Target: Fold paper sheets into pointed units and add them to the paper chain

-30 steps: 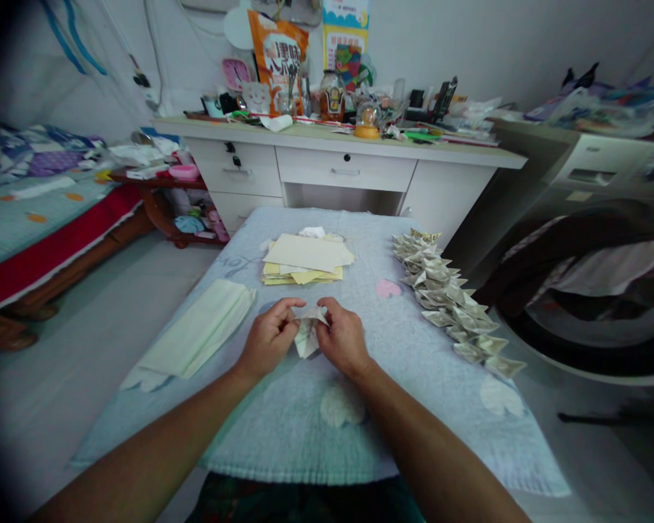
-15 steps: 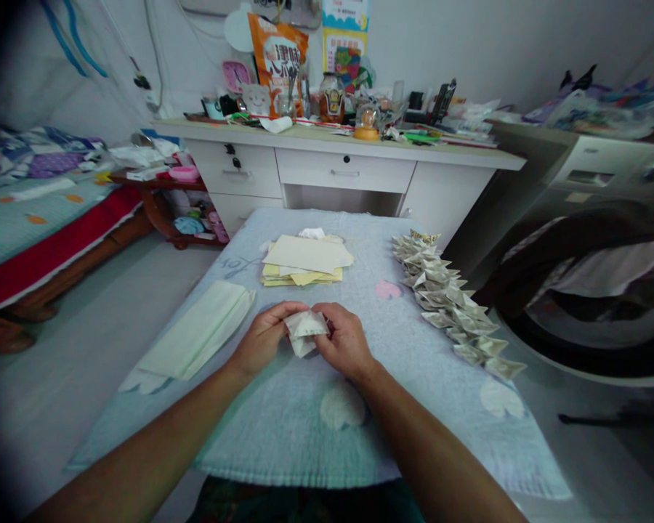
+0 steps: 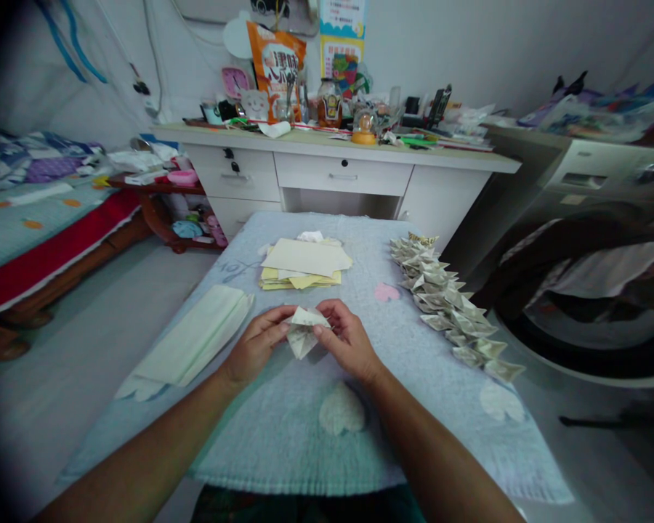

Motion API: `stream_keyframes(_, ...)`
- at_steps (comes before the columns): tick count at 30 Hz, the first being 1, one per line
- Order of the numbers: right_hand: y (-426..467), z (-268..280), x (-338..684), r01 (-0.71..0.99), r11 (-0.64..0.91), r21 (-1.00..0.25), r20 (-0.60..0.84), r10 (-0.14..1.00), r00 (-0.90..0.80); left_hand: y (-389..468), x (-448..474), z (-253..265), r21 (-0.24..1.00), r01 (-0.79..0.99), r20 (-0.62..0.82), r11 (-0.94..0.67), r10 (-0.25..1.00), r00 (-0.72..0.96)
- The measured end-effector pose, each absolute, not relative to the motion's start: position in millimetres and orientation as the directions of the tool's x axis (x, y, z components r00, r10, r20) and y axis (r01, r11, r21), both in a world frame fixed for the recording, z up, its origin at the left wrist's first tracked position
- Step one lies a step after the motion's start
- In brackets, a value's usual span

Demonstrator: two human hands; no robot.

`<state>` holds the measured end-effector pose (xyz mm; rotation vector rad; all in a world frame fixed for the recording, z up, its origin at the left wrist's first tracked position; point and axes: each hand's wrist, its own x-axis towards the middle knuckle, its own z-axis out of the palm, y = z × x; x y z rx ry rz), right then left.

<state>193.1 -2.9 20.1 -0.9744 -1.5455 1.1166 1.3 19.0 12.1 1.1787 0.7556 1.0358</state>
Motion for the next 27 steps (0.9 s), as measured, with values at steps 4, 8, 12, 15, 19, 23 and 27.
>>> stream_keyframes(4,-2,19,192,-0.052,0.161,-0.986,0.168,0.951,-0.26,18,1,13,0.953,-0.298,0.077,0.061,0.9,0.429)
stream_keyframes(8,0,18,190,-0.073,0.151,-0.986,0.162,0.967,-0.197,19,3,11,0.978,-0.204,0.037,0.052,0.912,0.409)
stream_keyframes(12,6,13,186,-0.094,0.134,-0.986,0.143,0.986,-0.09,21,7,8,0.995,-0.098,0.044,-0.008,0.928,0.369)
stream_keyframes(15,9,9,185,-0.067,0.083,-0.994,0.091,0.987,-0.13,20,10,8,0.995,-0.091,0.06,-0.027,0.92,0.386)
stream_keyframes(19,9,9,187,-0.005,0.086,-0.996,0.085,0.984,-0.158,19,11,8,0.998,-0.002,0.063,-0.068,0.916,0.395)
stream_keyframes(23,7,10,187,-0.005,0.12,-0.993,0.12,0.979,-0.164,21,10,6,0.988,0.1,0.072,-0.116,0.929,0.363)
stream_keyframes(27,7,11,186,-0.003,0.124,-0.992,0.123,0.98,-0.157,24,7,3,0.968,0.2,0.071,-0.15,0.932,0.355)
